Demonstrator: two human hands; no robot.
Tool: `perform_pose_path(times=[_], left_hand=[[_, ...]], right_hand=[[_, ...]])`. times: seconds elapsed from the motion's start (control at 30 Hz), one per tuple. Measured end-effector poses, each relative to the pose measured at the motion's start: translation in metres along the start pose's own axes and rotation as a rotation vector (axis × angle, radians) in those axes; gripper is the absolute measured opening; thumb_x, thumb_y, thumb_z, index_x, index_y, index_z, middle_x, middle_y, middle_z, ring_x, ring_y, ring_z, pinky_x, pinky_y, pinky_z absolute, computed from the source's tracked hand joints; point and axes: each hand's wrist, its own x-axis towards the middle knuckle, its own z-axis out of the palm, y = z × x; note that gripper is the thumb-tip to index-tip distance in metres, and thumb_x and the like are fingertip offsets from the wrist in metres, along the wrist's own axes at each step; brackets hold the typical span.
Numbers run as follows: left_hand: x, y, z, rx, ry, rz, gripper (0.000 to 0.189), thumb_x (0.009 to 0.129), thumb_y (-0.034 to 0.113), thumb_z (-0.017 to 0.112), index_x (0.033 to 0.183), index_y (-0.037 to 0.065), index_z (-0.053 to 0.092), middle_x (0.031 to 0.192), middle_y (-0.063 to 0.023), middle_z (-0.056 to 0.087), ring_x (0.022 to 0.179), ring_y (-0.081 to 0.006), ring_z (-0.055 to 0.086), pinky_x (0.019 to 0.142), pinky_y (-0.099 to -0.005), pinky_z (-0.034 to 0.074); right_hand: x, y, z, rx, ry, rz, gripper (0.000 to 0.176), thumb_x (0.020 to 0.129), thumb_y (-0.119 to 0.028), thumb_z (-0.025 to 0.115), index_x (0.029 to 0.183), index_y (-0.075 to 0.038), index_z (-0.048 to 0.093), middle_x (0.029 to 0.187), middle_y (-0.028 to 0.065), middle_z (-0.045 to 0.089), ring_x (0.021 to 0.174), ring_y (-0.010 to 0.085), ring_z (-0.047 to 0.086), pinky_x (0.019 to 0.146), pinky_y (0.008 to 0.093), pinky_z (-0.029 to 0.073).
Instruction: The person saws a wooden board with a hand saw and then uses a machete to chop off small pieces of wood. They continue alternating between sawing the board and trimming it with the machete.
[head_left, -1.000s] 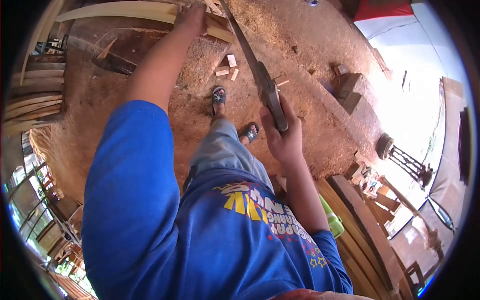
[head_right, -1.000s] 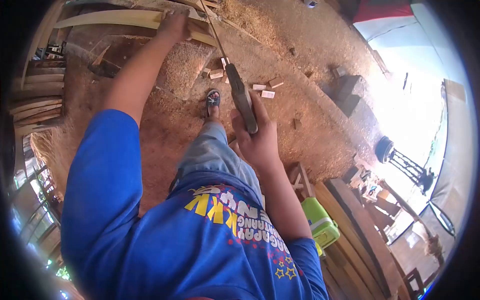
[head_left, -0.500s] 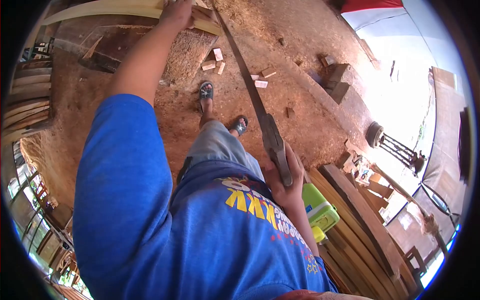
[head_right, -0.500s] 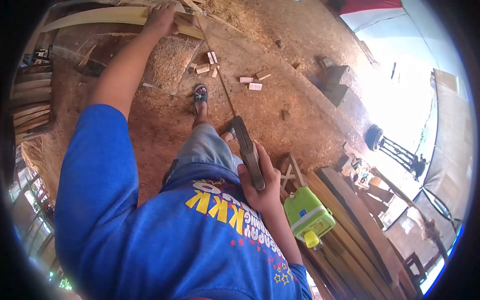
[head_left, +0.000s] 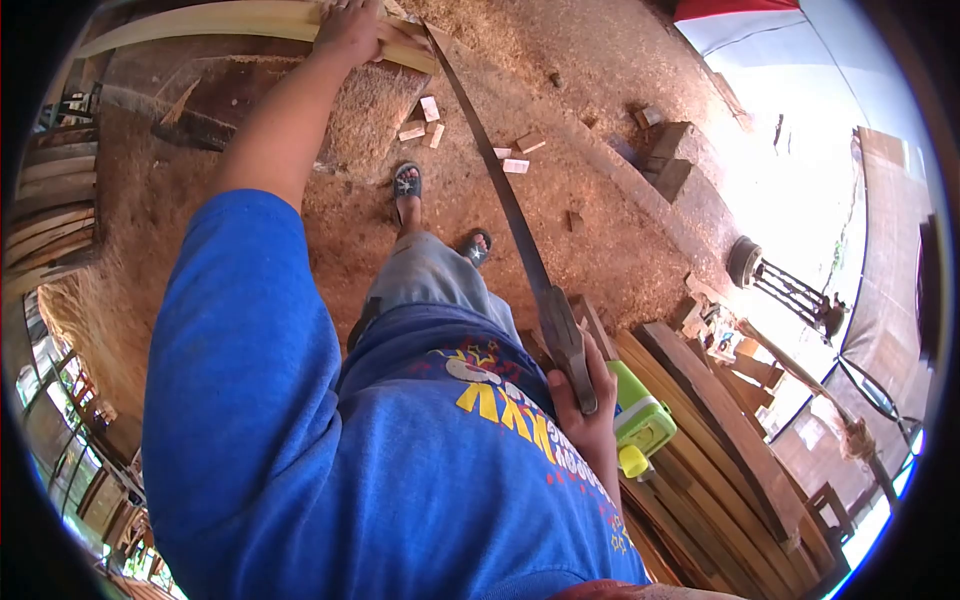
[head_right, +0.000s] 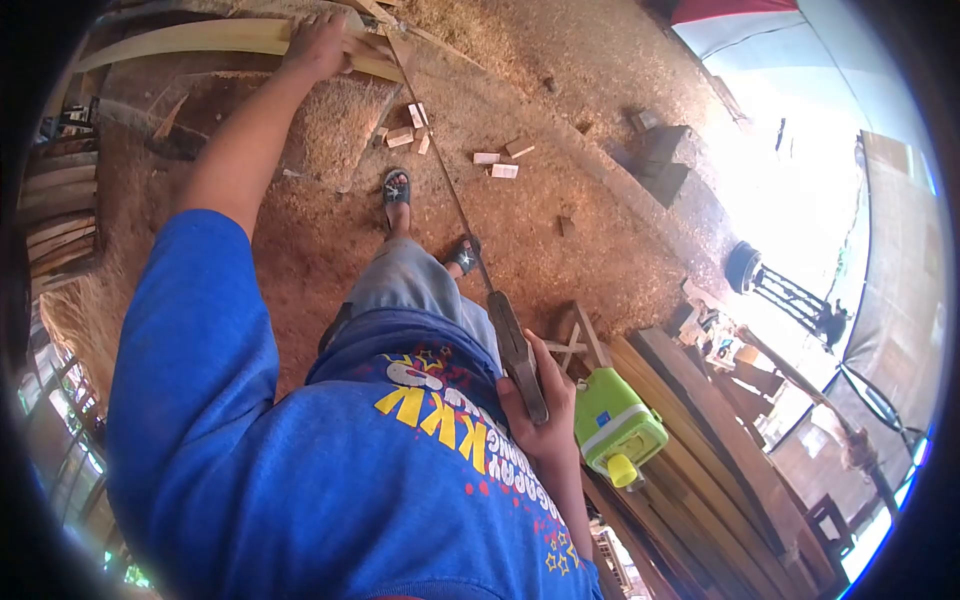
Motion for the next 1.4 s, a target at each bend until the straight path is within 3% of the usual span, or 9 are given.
perform_pose_path(times=[0.23, 0.37, 0.43, 0.53, 0.7, 0.9, 1.1, 1.2, 1.4], left_hand=[[-0.011, 0.026, -0.051, 0.029, -0.16, -0.042, 0.065, 0.072, 0.029, 0.084, 0.128, 0.004, 0.062, 0.139, -0.0208, 0.059, 0.136, -0.0361, 0.052, 0.114, -0.0487, 0.041], [-0.007, 0.008, -0.011, 0.029, 0.026, 0.029, 0.081, 0.066, 0.027, 0.094, 0.135, 0.013, 0.054, 0.139, -0.0132, 0.059, 0.137, -0.0396, 0.05, 0.117, -0.0571, 0.034], [-0.005, 0.005, -0.013, -0.005, 0.001, 0.038, 0.081, 0.064, 0.026, 0.094, 0.134, 0.014, 0.055, 0.138, -0.0135, 0.059, 0.137, -0.0421, 0.049, 0.118, -0.0575, 0.033], [-0.005, 0.004, -0.013, 0.012, 0.013, 0.057, 0.079, 0.07, 0.034, 0.093, 0.136, 0.01, 0.055, 0.137, -0.0133, 0.06, 0.138, -0.0388, 0.05, 0.122, -0.0622, 0.024], [-0.006, 0.031, -0.065, 0.026, -0.336, 0.03, 0.089, 0.071, 0.048, 0.091, 0.143, 0.014, 0.053, 0.14, -0.0132, 0.057, 0.14, -0.0417, 0.047, 0.12, -0.0687, 0.022], [-0.005, 0.039, -0.029, -0.058, -0.216, 0.051, 0.082, 0.071, 0.044, 0.09, 0.137, 0.01, 0.056, 0.137, -0.0136, 0.059, 0.138, -0.0375, 0.05, 0.117, -0.0744, 0.023], [0.001, 0.028, -0.007, 0.065, -0.123, 0.072, 0.09, 0.067, 0.048, 0.091, 0.14, 0.012, 0.054, 0.141, -0.0133, 0.056, 0.139, -0.0373, 0.049, 0.118, -0.0729, 0.022], [-0.002, 0.044, -0.034, 0.141, -0.253, 0.007, 0.098, 0.065, 0.05, 0.092, 0.147, 0.019, 0.05, 0.148, -0.0118, 0.053, 0.143, -0.037, 0.046, 0.12, -0.071, 0.021], [-0.007, 0.043, -0.007, 0.181, -0.133, 0.038, 0.09, 0.067, 0.048, 0.092, 0.142, 0.017, 0.053, 0.154, -0.009, 0.052, 0.146, -0.0354, 0.045, 0.119, -0.0701, 0.023]], right_hand=[[0.058, -0.025, 0.022, 0.004, -0.029, 0.005, 0.058, 0.093, -0.014, 0.071, 0.145, 0.003, 0.051, 0.092, 0.0131, 0.073, 0.083, 0.0222, 0.074, 0.075, 0.0333, 0.056], [0.188, -0.035, 0.082, 0.05, 0.021, -0.121, 0.048, 0.095, -0.02, 0.069, 0.138, -0.004, 0.056, 0.091, 0.0222, 0.072, 0.088, 0.0388, 0.075, 0.072, 0.0411, 0.057], [0.25, -0.04, 0.11, 0.025, 0.093, -0.144, 0.032, 0.097, -0.022, 0.068, 0.122, -0.003, 0.065, 0.084, 0.0157, 0.069, 0.079, 0.0184, 0.069, 0.073, 0.0361, 0.054], [0.283, -0.043, 0.123, 0.029, 0.05, -0.149, 0.046, 0.095, -0.022, 0.07, 0.136, -0.004, 0.057, 0.092, 0.0246, 0.071, 0.092, 0.0431, 0.073, 0.075, 0.0444, 0.056], [0.281, 0.045, 0.158, 0.213, 0.115, -0.298, 0.056, 0.096, -0.018, 0.071, 0.145, -0.004, 0.05, 0.106, 0.0216, 0.073, 0.101, 0.0323, 0.073, 0.086, 0.0384, 0.055], [0.276, 0.05, 0.169, 0.39, 0.032, -0.132, 0.054, 0.098, -0.012, 0.07, 0.148, -0.003, 0.05, 0.119, 0.0077, 0.068, 0.109, 0.012, 0.06, 0.095, 0.0285, 0.049], [0.268, -0.069, 0.091, 0.104, -0.08, -0.191, 0.055, 0.094, -0.021, 0.073, 0.142, 0.0, 0.055, 0.091, 0.01, 0.07, 0.086, 0.0145, 0.064, 0.079, 0.0311, 0.053], [0.239, -0.048, 0.095, 0.133, -0.011, -0.16, 0.06, 0.094, -0.022, 0.073, 0.146, -0.001, 0.052, 0.091, 0.013, 0.071, 0.086, 0.0164, 0.067, 0.079, 0.0336, 0.053], [0.077, 0.023, 0.051, 0.176, 0.022, -0.187, 0.062, 0.094, -0.016, 0.071, 0.147, 0.005, 0.047, 0.104, 0.0193, 0.075, 0.088, 0.0236, 0.076, 0.082, 0.0341, 0.058]])
